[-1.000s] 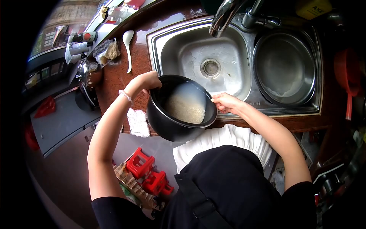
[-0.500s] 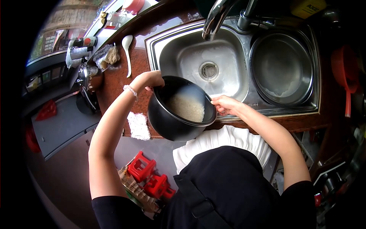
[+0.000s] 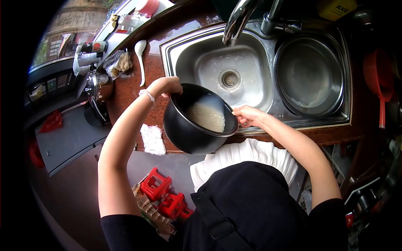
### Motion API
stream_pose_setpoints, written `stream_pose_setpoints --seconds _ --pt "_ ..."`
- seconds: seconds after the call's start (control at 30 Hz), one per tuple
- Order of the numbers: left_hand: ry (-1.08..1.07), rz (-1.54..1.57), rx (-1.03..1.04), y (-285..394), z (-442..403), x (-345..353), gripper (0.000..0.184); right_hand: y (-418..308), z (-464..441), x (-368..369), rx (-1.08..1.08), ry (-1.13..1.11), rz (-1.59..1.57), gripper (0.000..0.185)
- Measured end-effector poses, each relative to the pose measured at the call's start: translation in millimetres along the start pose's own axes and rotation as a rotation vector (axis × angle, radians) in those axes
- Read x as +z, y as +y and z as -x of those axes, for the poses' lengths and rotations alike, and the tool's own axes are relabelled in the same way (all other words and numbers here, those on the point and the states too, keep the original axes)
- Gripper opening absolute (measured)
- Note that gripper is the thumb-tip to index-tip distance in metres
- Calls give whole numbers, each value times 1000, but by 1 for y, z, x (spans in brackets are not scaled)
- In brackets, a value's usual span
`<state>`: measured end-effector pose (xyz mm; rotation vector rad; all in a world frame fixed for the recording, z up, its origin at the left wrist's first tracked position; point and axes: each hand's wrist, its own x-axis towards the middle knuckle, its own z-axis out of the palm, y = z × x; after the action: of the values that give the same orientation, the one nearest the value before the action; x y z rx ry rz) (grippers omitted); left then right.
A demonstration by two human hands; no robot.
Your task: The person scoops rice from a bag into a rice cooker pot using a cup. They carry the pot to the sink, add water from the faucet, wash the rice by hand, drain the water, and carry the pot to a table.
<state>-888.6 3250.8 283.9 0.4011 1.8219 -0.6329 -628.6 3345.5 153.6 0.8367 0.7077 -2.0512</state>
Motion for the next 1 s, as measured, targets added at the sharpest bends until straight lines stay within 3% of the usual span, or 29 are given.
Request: stream_pose_setpoints --seconds 1.0 --pt "-1 43 -54 -1 -6 1 23 2 -6 0 -5 35 -31 14"
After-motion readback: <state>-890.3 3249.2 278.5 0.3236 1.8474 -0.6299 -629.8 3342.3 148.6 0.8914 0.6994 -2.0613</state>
